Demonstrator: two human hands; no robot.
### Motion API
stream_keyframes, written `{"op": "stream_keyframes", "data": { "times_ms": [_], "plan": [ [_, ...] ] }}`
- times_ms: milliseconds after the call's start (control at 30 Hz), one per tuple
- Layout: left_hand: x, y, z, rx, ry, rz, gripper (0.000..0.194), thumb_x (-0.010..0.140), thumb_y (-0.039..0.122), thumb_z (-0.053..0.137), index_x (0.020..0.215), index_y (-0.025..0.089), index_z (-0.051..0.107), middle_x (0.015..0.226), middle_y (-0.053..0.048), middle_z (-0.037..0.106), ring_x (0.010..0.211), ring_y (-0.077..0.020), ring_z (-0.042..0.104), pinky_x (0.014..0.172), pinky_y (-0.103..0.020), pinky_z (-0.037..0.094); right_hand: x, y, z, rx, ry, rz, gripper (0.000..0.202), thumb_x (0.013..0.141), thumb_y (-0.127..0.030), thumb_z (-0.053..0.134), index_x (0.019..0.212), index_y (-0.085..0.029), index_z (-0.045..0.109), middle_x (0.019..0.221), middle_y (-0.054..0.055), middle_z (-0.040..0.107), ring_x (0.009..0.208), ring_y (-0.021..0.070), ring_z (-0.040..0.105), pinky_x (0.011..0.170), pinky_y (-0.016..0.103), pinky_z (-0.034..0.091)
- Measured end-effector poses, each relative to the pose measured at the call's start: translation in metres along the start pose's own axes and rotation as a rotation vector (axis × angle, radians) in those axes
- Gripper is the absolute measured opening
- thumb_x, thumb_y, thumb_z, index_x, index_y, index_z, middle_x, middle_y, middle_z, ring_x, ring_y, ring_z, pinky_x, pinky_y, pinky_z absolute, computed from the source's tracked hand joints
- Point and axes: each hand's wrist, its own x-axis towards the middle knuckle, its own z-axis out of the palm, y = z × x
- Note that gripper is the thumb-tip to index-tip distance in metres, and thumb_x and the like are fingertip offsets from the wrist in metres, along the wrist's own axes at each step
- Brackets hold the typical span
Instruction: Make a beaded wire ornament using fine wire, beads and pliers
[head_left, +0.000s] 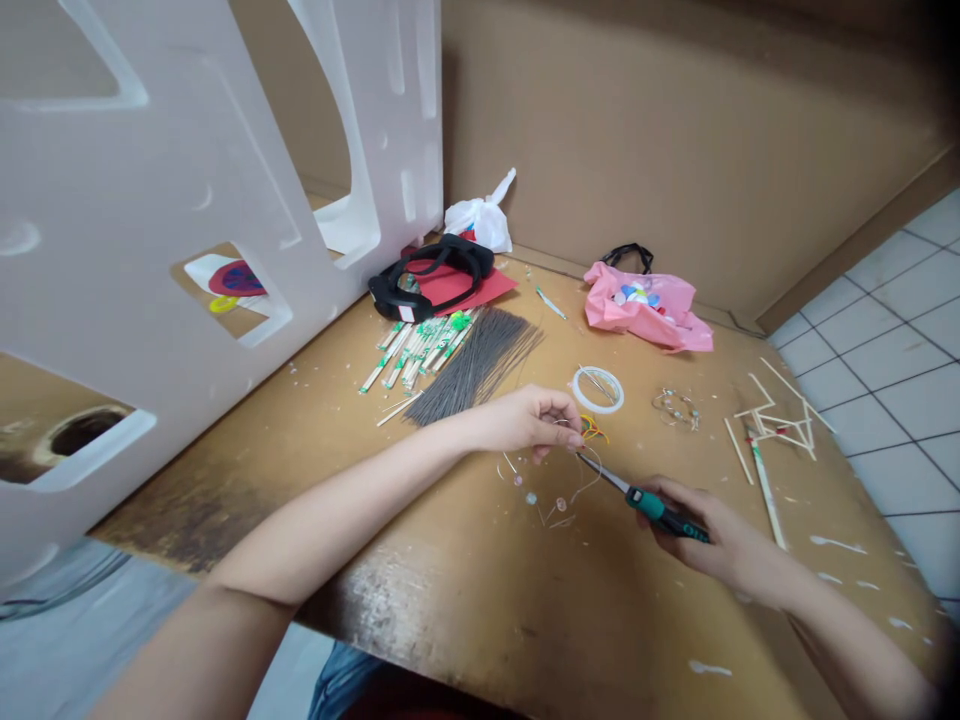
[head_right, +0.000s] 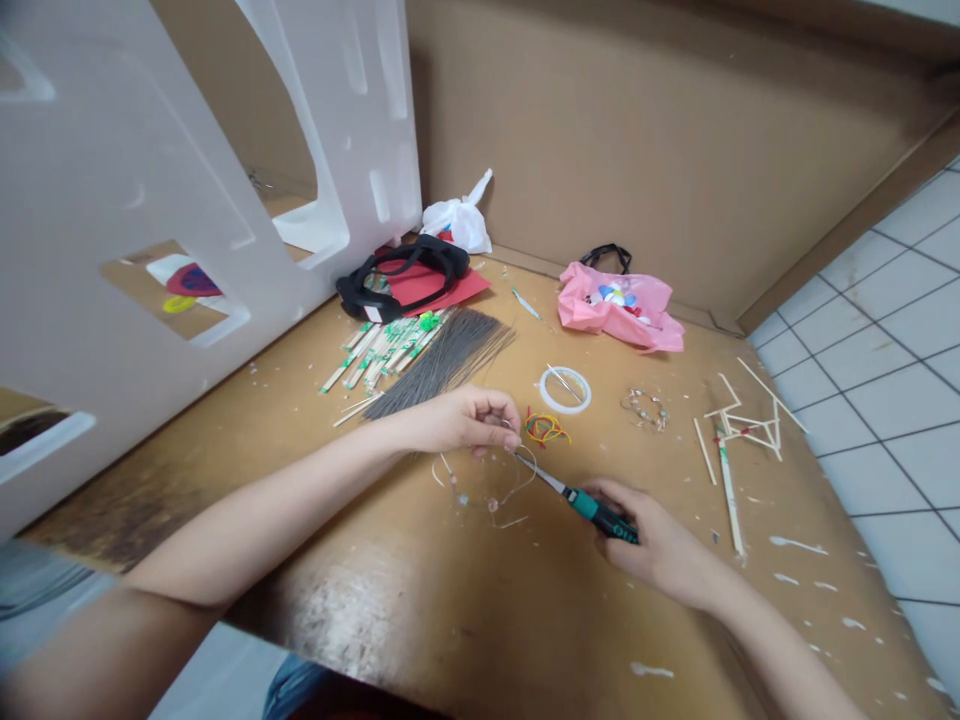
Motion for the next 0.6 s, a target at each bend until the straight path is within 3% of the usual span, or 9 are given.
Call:
{"op": "stream_keyframes", "data": {
  "times_ms": [600],
  "plan": [
    [0.001,-0.001,-0.002,-0.032,0.03,-0.006,0.014,0.075,0.023,0.063,0.076,0.013,0.054,0.068,0.002,0.058,0.046,-0.0028,0.047,0.045,-0.017,0.043,0.007,0.013,0.007,0.201,-0.073,-0.004,0.027,0.074,-0.022,0.052,0.101,-0.017,0.054,0.086,0.003,0.058,0.077,0.0173,0.053,0.067,0.029,0.044]
  ]
}}
